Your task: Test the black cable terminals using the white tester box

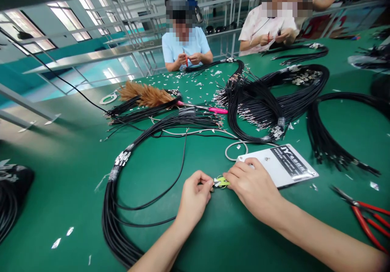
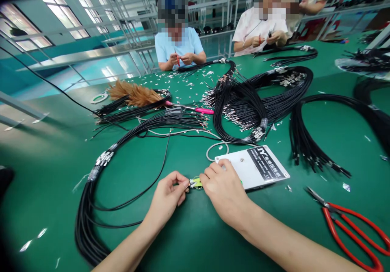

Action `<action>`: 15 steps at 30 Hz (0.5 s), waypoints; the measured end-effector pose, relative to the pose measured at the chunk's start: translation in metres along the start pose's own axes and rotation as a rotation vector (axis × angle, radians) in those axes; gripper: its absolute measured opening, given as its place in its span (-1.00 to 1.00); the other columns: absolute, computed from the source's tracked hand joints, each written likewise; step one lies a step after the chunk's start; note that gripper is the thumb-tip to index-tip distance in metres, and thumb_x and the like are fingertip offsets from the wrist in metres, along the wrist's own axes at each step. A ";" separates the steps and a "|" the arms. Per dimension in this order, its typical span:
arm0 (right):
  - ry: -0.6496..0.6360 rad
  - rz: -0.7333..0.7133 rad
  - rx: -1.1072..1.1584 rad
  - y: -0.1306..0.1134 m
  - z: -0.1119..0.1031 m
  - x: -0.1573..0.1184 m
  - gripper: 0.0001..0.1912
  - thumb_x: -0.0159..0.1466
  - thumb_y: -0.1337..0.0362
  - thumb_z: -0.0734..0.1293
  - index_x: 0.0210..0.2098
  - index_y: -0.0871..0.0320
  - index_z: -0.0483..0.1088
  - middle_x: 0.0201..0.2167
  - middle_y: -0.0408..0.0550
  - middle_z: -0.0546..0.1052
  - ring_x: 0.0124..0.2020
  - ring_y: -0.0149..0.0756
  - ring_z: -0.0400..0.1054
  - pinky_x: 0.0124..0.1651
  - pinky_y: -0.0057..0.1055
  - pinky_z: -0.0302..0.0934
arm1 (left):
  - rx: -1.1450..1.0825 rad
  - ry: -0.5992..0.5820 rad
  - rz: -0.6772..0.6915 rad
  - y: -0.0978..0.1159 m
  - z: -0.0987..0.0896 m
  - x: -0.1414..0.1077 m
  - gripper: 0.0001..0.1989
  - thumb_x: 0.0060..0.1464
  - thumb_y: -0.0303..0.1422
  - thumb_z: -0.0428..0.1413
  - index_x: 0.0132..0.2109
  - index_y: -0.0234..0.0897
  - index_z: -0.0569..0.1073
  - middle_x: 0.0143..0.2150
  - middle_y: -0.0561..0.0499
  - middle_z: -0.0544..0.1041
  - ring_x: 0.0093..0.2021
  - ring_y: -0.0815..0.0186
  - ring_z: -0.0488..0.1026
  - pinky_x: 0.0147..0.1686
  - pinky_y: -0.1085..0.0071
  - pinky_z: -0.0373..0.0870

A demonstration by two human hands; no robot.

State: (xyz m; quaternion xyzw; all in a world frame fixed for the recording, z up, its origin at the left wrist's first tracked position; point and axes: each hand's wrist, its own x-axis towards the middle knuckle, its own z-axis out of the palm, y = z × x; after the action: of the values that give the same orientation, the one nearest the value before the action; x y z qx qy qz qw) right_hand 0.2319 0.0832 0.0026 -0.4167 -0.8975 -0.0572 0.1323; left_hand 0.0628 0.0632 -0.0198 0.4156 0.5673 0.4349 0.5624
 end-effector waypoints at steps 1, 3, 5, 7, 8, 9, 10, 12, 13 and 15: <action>0.001 0.001 0.004 0.000 0.000 0.000 -0.84 0.10 0.48 0.49 -0.37 0.14 0.50 -0.43 -0.18 0.59 -0.32 -0.25 0.41 -0.17 -0.22 -0.04 | 0.011 -0.002 0.002 -0.001 0.000 0.000 -0.81 -0.06 -0.28 0.14 -0.47 -0.27 0.30 -0.60 0.18 0.34 -0.73 0.56 0.13 -0.73 0.60 -0.01; 0.006 0.002 0.010 -0.001 -0.001 0.001 -0.83 0.09 0.47 0.49 -0.35 0.14 0.50 -0.40 -0.19 0.61 -0.30 -0.25 0.42 -0.15 -0.21 -0.04 | 0.034 -0.004 0.009 -0.002 0.000 0.000 -0.81 -0.04 -0.29 0.14 -0.47 -0.26 0.30 -0.60 0.18 0.33 -0.72 0.55 0.14 -0.72 0.60 0.00; 0.029 -0.001 0.020 -0.001 -0.006 -0.001 -0.78 0.09 0.39 0.51 -0.27 0.15 0.49 -0.28 -0.16 0.63 -0.20 -0.22 0.44 -0.09 -0.19 -0.03 | 0.055 -0.003 0.019 -0.004 -0.001 0.000 -0.82 -0.02 -0.30 0.13 -0.46 -0.26 0.31 -0.60 0.19 0.32 -0.71 0.54 0.14 -0.72 0.59 0.01; 0.098 0.012 0.064 0.003 -0.014 -0.010 -0.71 0.14 0.30 0.49 -0.14 0.16 0.47 -0.13 -0.11 0.62 -0.07 -0.17 0.42 0.00 -0.16 -0.03 | 0.071 -0.005 0.029 -0.005 -0.002 0.000 -0.82 0.00 -0.30 0.13 -0.45 -0.26 0.31 -0.60 0.19 0.31 -0.71 0.53 0.13 -0.71 0.59 0.00; 0.150 0.032 0.095 0.007 -0.018 -0.016 -0.70 0.20 0.28 0.45 -0.08 0.15 0.44 -0.07 -0.10 0.60 -0.02 -0.16 0.40 0.03 -0.16 -0.02 | 0.078 -0.008 0.033 -0.005 -0.003 0.000 -0.83 0.00 -0.30 0.13 -0.45 -0.26 0.32 -0.59 0.18 0.31 -0.70 0.53 0.14 -0.71 0.59 0.00; 0.214 0.062 0.124 0.011 -0.023 -0.025 -0.72 0.26 0.30 0.39 -0.03 0.14 0.42 -0.04 -0.09 0.59 0.01 -0.17 0.39 0.05 -0.16 -0.01 | 0.083 -0.011 0.037 -0.006 -0.003 0.000 -0.82 0.01 -0.29 0.13 -0.44 -0.26 0.33 -0.59 0.18 0.32 -0.69 0.52 0.14 -0.70 0.59 0.00; 0.278 0.098 0.146 0.015 -0.026 -0.036 -0.75 0.31 0.34 0.33 -0.01 0.12 0.40 -0.03 -0.10 0.59 0.02 -0.20 0.38 0.05 -0.18 0.01 | 0.087 -0.015 0.040 -0.006 -0.004 0.001 -0.82 0.01 -0.29 0.13 -0.44 -0.26 0.33 -0.58 0.17 0.32 -0.68 0.52 0.14 -0.70 0.58 0.00; 0.390 0.163 0.150 0.022 -0.028 -0.059 -0.78 0.34 0.43 0.26 -0.05 0.12 0.39 -0.05 -0.07 0.59 0.02 -0.21 0.37 0.03 -0.20 0.06 | 0.088 -0.025 0.044 -0.006 -0.005 0.002 -0.81 0.00 -0.27 0.14 -0.45 -0.27 0.33 -0.58 0.16 0.32 -0.67 0.51 0.14 -0.70 0.58 -0.01; 0.407 0.179 0.145 0.024 -0.027 -0.070 -0.79 0.33 0.45 0.25 -0.07 0.14 0.38 -0.04 -0.03 0.59 0.04 -0.20 0.36 0.02 -0.21 0.08 | 0.086 -0.030 0.046 -0.007 -0.005 0.002 -0.81 -0.01 -0.27 0.14 -0.45 -0.27 0.33 -0.58 0.16 0.32 -0.67 0.51 0.13 -0.70 0.58 -0.01; 0.376 0.184 0.128 0.025 -0.021 -0.089 -0.81 0.31 0.46 0.24 -0.11 0.15 0.36 0.00 0.02 0.57 0.08 -0.16 0.32 0.02 -0.21 0.08 | 0.081 -0.038 0.049 -0.007 -0.005 0.003 -0.80 -0.01 -0.25 0.14 -0.46 -0.26 0.33 -0.59 0.18 0.30 -0.68 0.51 0.11 -0.70 0.58 -0.03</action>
State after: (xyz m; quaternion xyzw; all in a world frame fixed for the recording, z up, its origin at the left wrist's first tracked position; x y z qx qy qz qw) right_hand 0.3095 0.0297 -0.0022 -0.4694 -0.8171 -0.0648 0.3283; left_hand 0.0578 0.0643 -0.0278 0.4601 0.5634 0.4172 0.5448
